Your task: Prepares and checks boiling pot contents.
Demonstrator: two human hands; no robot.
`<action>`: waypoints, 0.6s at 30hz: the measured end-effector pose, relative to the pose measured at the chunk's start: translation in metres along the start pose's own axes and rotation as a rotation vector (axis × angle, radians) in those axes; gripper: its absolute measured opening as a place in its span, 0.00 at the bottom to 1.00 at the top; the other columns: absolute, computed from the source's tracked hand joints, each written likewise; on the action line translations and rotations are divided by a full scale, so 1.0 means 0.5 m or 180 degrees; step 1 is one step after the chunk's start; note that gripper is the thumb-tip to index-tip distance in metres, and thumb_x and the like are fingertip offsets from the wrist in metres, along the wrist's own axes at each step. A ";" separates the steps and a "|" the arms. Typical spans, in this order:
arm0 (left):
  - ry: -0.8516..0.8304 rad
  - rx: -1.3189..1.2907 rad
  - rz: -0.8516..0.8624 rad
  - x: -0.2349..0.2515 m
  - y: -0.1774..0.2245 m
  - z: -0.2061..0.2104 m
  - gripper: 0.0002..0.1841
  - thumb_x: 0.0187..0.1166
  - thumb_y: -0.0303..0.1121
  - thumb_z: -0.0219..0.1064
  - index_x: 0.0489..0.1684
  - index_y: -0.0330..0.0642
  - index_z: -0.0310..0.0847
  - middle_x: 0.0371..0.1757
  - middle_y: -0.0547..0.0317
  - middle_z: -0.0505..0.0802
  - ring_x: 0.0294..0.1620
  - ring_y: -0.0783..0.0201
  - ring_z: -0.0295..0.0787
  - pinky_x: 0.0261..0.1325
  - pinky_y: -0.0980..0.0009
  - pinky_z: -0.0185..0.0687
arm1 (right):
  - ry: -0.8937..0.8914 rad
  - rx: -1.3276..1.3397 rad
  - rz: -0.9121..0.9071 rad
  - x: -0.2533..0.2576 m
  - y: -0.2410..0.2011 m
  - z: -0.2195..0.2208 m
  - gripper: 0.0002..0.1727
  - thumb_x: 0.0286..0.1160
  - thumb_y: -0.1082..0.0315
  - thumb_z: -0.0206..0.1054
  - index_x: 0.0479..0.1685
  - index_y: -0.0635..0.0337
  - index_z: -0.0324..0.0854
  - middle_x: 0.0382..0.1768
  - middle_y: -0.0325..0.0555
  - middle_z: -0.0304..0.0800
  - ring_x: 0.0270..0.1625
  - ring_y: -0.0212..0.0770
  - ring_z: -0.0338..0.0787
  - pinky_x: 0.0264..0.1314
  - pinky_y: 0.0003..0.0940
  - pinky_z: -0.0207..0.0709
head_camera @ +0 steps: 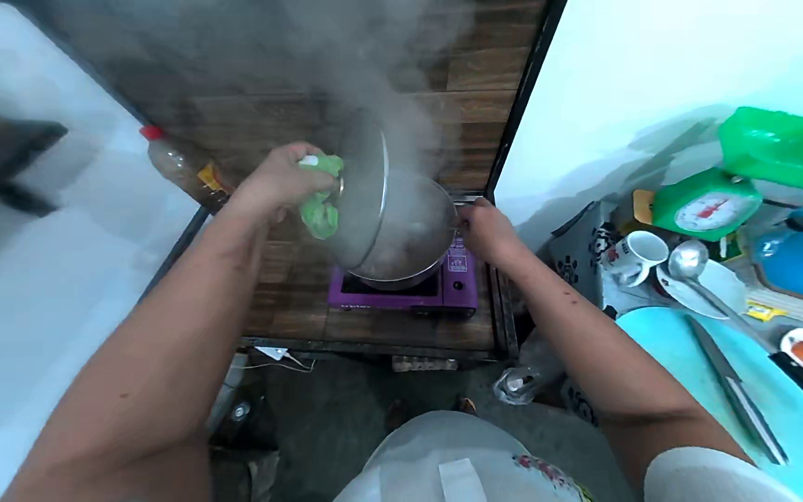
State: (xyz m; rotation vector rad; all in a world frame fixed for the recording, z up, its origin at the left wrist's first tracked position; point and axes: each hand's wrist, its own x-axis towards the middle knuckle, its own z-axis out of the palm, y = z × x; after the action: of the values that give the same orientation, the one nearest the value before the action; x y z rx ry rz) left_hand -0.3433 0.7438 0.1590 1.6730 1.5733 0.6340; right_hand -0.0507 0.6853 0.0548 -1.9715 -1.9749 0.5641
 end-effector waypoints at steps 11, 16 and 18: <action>-0.0428 0.2397 0.0462 0.069 0.067 0.143 0.23 0.68 0.32 0.81 0.62 0.36 0.84 0.58 0.29 0.89 0.62 0.28 0.85 0.61 0.26 0.76 | 0.0677 0.0565 0.0167 -0.206 0.130 -0.052 0.07 0.80 0.74 0.67 0.49 0.62 0.89 0.50 0.56 0.89 0.52 0.54 0.91 0.56 0.56 0.85; -0.0573 0.2649 0.0506 0.095 0.046 0.197 0.19 0.67 0.31 0.80 0.57 0.37 0.86 0.54 0.31 0.90 0.58 0.28 0.87 0.57 0.26 0.78 | 0.0802 0.0697 0.0375 -0.275 0.201 -0.051 0.07 0.81 0.73 0.67 0.49 0.62 0.89 0.51 0.55 0.89 0.53 0.52 0.91 0.59 0.55 0.84; -0.0601 0.2699 0.0439 0.101 0.045 0.213 0.20 0.67 0.30 0.80 0.58 0.38 0.87 0.56 0.30 0.90 0.60 0.28 0.86 0.59 0.26 0.77 | 0.0846 0.0706 0.0440 -0.292 0.225 -0.045 0.08 0.82 0.72 0.66 0.49 0.63 0.89 0.51 0.56 0.90 0.54 0.51 0.91 0.61 0.52 0.84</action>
State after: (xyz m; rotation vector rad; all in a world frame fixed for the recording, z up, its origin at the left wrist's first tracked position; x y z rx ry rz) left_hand -0.2403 0.7747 0.1060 2.3721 1.7049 -0.1854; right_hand 0.0619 0.5395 0.0317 -1.9407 -1.5583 0.4994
